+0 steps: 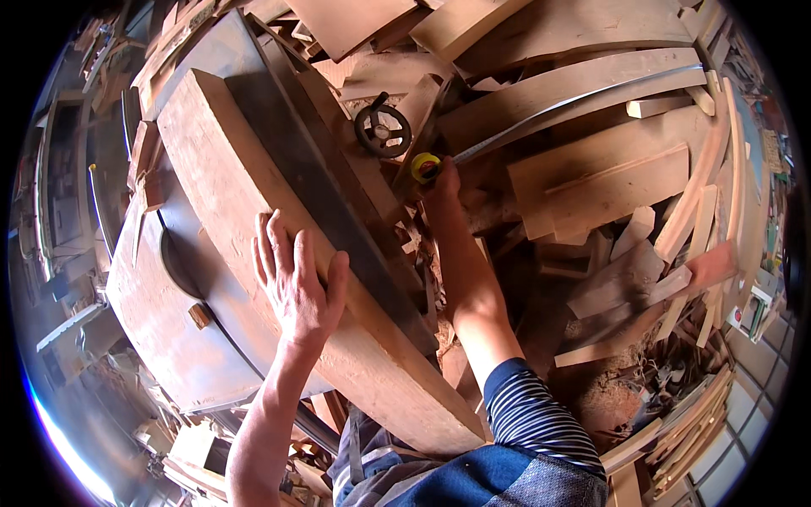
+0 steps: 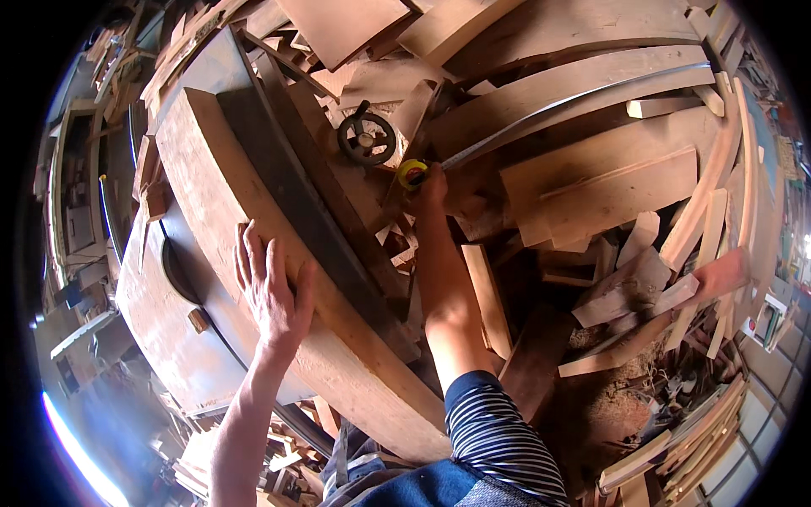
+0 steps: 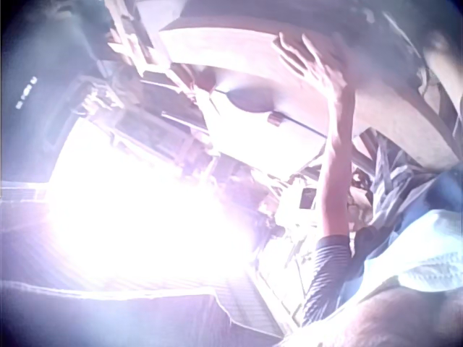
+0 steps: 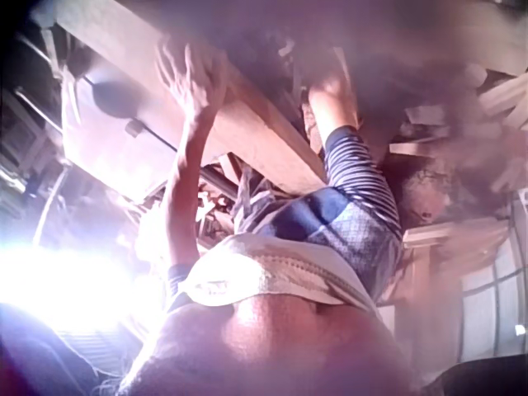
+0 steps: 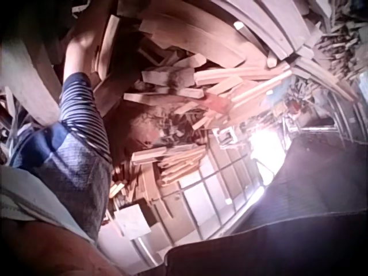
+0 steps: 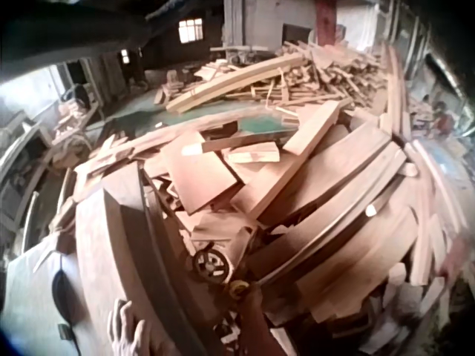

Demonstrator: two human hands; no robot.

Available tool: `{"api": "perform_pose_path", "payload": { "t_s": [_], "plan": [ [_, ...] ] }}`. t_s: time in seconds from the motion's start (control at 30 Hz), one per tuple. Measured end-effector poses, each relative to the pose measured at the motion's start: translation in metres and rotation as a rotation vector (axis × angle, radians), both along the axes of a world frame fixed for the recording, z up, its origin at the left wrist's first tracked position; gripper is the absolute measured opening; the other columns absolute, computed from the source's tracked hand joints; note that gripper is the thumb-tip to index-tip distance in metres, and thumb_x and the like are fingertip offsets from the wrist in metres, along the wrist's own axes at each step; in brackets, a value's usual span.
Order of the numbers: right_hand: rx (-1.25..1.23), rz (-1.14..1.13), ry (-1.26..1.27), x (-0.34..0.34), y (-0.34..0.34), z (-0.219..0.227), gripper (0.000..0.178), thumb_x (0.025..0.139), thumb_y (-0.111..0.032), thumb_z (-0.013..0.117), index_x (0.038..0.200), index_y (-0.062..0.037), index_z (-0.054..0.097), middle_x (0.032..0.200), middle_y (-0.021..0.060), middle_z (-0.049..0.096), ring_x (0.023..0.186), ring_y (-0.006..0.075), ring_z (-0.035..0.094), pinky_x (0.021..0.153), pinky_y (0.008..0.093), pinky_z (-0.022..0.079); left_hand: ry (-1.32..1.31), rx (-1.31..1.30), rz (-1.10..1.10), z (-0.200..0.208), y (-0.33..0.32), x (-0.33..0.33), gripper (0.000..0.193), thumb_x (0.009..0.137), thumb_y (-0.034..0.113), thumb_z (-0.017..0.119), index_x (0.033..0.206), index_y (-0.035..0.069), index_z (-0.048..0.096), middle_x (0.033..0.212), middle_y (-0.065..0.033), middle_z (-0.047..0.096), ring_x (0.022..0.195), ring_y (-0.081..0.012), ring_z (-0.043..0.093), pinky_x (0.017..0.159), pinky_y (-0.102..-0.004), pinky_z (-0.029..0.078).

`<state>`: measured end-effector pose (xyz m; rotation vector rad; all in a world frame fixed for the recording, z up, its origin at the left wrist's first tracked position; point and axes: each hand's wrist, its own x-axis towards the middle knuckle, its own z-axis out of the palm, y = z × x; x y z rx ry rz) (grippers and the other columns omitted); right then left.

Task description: The person selects various pieces of wood from a large pile, places them on a table, and measures their length and width with a tape measure.

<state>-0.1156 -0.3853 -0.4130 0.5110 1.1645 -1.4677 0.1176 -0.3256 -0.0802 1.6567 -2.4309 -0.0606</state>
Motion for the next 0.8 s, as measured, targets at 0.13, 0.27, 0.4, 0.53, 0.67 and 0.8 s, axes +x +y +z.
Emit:
{"api": "perform_pose_path", "payload": {
  "t_s": [0.13,0.27,0.4,0.53,0.67,0.8],
  "plan": [
    [-0.113,-0.077,-0.048,-0.009,0.004,-0.009,0.042,0.104,-0.047,0.045,0.124,-0.0124,0.058,0.117,0.0101,0.062,0.100,0.0274,0.063,0.077,0.0495,0.052,0.011,0.015,-0.018,0.000,-0.004,-0.004,0.047,0.090,0.034,0.067,0.118,-0.003,0.059,0.147,-0.0317,0.042,0.142,-0.0516,0.034,0.116,-0.0617,0.026],
    [-0.047,-0.053,0.004,-0.010,0.004,-0.010,0.039,0.103,-0.044,0.046,0.124,-0.0126,0.057,0.116,0.0103,0.061,0.100,0.0277,0.062,0.077,0.0508,0.052,0.015,0.009,-0.016,0.000,-0.004,-0.006,0.047,0.089,0.032,0.068,0.118,-0.004,0.059,0.146,-0.0313,0.042,0.142,-0.0514,0.034,0.116,-0.0613,0.025],
    [-0.017,0.041,0.018,-0.009,0.007,0.008,0.035,0.103,-0.039,0.049,0.122,-0.0102,0.057,0.113,0.0111,0.060,0.095,0.0263,0.064,0.076,0.0496,0.055,0.015,-0.001,-0.011,0.003,-0.002,-0.003,0.046,0.089,0.030,0.068,0.118,-0.004,0.059,0.147,-0.0309,0.042,0.142,-0.0510,0.033,0.117,-0.0605,0.025],
    [-0.109,-0.085,-0.070,-0.005,0.016,0.025,0.034,0.102,-0.035,0.055,0.120,-0.0066,0.057,0.113,0.0124,0.060,0.091,0.0264,0.064,0.073,0.0466,0.055,0.015,-0.009,0.001,0.006,0.002,-0.001,0.047,0.088,0.029,0.069,0.120,-0.004,0.059,0.146,-0.0306,0.043,0.142,-0.0506,0.033,0.117,-0.0598,0.025],
    [-0.004,-0.183,0.084,-0.052,0.056,0.019,0.034,0.101,-0.035,0.056,0.115,-0.0045,0.059,0.109,0.0130,0.062,0.093,0.0284,0.065,0.078,0.0448,0.057,0.031,-0.008,-0.057,-0.002,-0.002,-0.013,0.048,0.088,0.029,0.069,0.122,-0.004,0.059,0.148,-0.0303,0.043,0.143,-0.0493,0.033,0.118,-0.0589,0.025],
    [-0.040,-0.136,0.096,-0.087,0.104,0.116,0.035,0.099,-0.038,0.059,0.111,-0.0051,0.060,0.096,0.0108,0.064,0.083,0.0270,0.066,0.073,0.0428,0.058,0.044,-0.049,0.002,0.004,0.010,0.000,0.048,0.089,0.029,0.068,0.123,-0.003,0.060,0.149,-0.0283,0.043,0.144,-0.0471,0.033,0.119,-0.0573,0.024]
  ]
}}
